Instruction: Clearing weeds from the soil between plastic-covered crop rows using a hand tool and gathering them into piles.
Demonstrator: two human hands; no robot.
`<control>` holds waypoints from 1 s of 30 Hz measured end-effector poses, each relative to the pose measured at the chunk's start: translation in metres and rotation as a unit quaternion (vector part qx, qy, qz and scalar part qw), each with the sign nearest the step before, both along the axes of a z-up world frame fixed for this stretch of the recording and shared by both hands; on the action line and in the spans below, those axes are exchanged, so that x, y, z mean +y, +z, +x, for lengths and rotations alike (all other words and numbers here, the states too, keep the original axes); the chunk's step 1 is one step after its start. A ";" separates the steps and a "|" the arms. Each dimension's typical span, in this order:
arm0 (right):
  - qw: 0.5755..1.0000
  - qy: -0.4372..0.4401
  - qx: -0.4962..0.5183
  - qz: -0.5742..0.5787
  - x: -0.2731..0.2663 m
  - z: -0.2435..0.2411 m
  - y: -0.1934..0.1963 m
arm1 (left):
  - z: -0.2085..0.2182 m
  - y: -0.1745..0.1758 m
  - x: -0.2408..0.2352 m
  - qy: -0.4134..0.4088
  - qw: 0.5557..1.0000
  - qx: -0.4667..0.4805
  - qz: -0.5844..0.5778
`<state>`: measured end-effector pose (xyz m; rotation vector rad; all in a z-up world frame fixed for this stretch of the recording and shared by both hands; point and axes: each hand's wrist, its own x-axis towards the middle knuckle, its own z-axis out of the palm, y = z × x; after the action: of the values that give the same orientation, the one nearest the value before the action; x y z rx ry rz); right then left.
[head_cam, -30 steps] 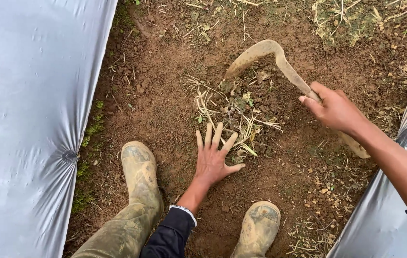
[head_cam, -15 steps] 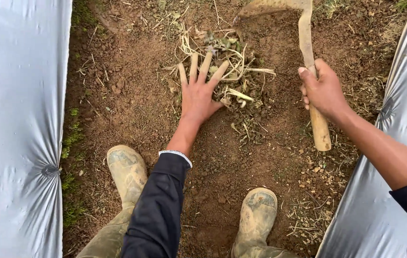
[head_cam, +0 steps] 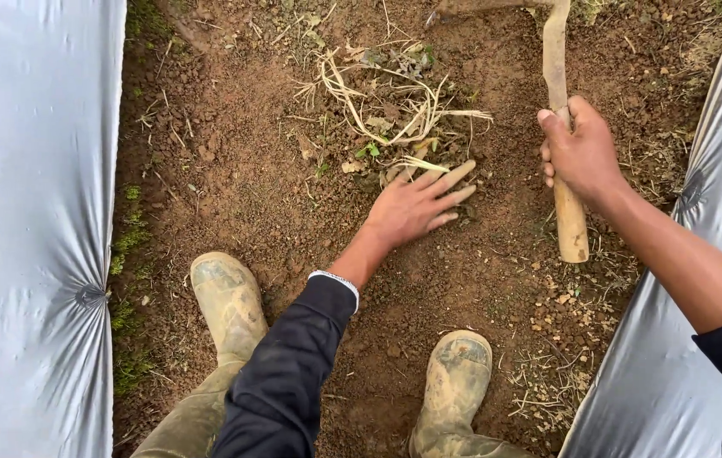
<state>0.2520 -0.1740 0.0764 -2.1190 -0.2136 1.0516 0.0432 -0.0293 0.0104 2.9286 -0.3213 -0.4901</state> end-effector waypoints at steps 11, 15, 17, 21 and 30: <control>0.991 0.037 -0.044 0.121 0.030 0.002 -0.007 | -0.033 -0.021 0.006 0.494 0.789 -0.337 -0.137; 0.992 0.036 -0.034 0.117 0.035 -0.002 -0.002 | -0.018 -0.023 0.010 0.621 0.712 -0.266 -0.190; 0.992 0.040 -0.041 0.115 0.032 -0.001 0.001 | -0.009 -0.014 0.019 0.609 0.714 -0.259 -0.228; 0.992 0.030 -0.049 0.115 0.025 0.010 -0.010 | -0.013 -0.005 0.049 0.515 0.763 -0.210 -0.329; 0.988 -0.018 -0.075 0.137 0.060 0.028 -0.007 | 0.022 0.045 0.097 0.602 0.696 -0.143 -0.364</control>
<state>0.2803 -0.1138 0.0693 -1.9437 -0.3698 0.7932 0.0652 0.0680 0.0553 1.7954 1.0762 0.2700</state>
